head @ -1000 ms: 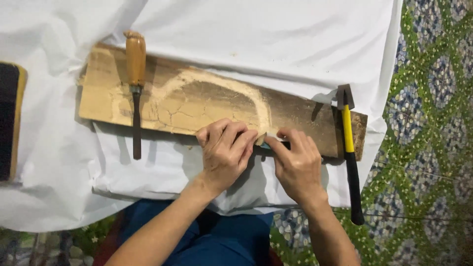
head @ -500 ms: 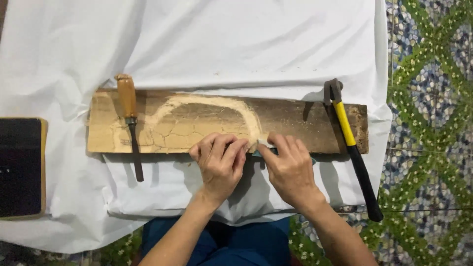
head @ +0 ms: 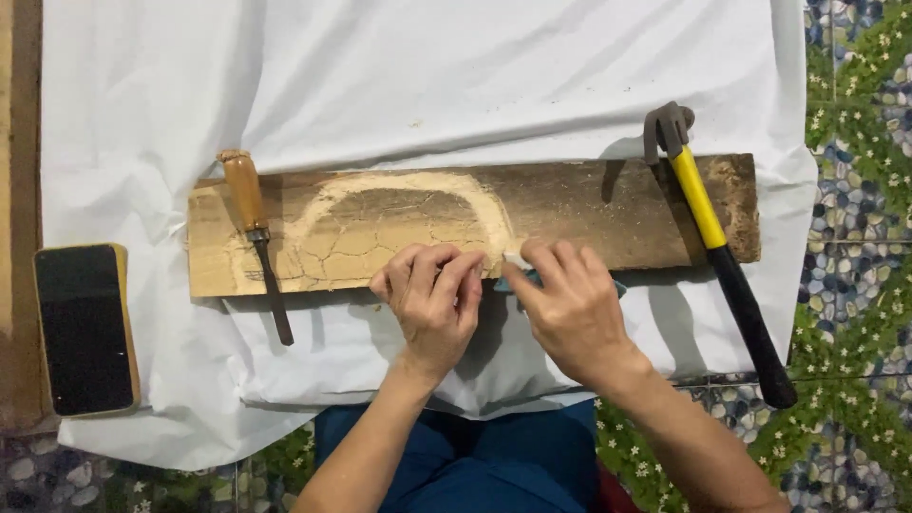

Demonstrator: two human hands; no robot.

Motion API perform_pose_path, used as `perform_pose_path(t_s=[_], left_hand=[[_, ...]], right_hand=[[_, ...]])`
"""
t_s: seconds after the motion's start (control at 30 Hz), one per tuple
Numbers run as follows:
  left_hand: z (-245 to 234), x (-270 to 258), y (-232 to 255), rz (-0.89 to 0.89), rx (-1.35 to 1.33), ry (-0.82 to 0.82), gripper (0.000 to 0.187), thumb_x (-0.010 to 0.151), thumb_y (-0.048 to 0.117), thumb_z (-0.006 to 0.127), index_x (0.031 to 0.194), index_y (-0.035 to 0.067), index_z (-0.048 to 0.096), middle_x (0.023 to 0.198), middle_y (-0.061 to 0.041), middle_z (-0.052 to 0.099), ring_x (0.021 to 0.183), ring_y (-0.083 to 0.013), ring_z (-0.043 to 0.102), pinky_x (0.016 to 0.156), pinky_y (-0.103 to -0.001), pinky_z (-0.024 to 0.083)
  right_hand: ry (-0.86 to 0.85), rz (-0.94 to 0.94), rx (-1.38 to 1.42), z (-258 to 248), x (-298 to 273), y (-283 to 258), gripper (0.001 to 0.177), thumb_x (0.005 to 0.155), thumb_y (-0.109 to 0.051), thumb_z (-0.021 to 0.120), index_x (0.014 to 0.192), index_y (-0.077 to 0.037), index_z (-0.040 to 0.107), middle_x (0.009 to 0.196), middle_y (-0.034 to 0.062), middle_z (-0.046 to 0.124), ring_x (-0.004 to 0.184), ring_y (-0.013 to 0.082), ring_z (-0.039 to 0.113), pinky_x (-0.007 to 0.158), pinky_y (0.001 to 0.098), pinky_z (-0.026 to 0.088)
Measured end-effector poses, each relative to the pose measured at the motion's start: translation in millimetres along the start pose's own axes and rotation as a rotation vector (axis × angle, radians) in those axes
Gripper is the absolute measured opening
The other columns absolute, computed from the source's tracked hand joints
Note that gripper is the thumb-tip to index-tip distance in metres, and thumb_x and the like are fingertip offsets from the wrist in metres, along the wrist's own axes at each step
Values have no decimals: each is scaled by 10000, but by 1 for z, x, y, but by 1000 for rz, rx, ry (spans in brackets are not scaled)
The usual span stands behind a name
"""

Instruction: The person rubs a piece of sandpaper against a wooden board by hand, with a hammer and a chisel lying nearby.

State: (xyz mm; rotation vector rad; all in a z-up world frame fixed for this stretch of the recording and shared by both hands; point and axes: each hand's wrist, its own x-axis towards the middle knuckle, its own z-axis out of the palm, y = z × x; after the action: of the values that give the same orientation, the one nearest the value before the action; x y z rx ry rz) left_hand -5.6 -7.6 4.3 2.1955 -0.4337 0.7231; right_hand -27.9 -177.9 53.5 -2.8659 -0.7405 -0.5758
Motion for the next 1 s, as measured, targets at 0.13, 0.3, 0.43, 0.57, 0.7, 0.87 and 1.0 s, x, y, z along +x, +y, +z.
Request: perform_pose_path(t_s=[0.13,0.3,0.43,0.57,0.7,0.87,1.0], left_hand=[[0,-3,0,1,2,-13,94,900,185,744,989,212,757,884,41,596,948,-185,519,889,-393,259],[1,-2,-1,-6,-5,3,105,893,191,743,992,222,758,877,53,595,934,-176,524,887,-374,261],[1,-1,-2,-6,-3,0,103,893,181,740,986,221,758,882,56,599,942,-175,524,900,-370,264],[1,-1,-1,-13,-9,7,110,886,176,751,988,217,761,882,52,600,944,-177,524,892,-376,265],[0,-1,0,-16,-23,11,82,898,190,745,974,210,767,877,46,590,952,-172,507,900,-380,253],[-1,0,0,-14,-9,4,67,910,197,732,972,213,753,880,51,588,955,-171,513,897,-374,257],[-1,1,-1,1,5,13,74,905,194,735,976,212,750,881,44,593,949,-180,519,886,-379,262]], right_hand=[[-3,73,6,15,-8,9,196,884,-7,628,903,-128,781,926,92,639,761,265,590,629,365,428],[-32,66,13,16,-6,10,222,901,-20,618,905,-154,796,907,83,652,780,247,602,641,341,441],[-5,39,-44,18,-5,12,203,904,-34,621,916,-155,784,921,81,631,788,263,585,634,366,434],[-18,44,9,14,-3,14,174,892,-35,642,907,-137,782,918,78,638,793,258,593,644,364,448],[-5,11,28,8,-3,1,147,879,-27,664,911,-116,776,909,90,634,785,270,604,646,376,469],[1,112,129,-3,-2,17,155,890,-27,667,917,-127,782,911,88,659,812,290,646,674,379,514],[-11,71,70,10,5,21,133,895,-57,679,909,-161,762,938,39,643,841,244,636,681,348,487]])
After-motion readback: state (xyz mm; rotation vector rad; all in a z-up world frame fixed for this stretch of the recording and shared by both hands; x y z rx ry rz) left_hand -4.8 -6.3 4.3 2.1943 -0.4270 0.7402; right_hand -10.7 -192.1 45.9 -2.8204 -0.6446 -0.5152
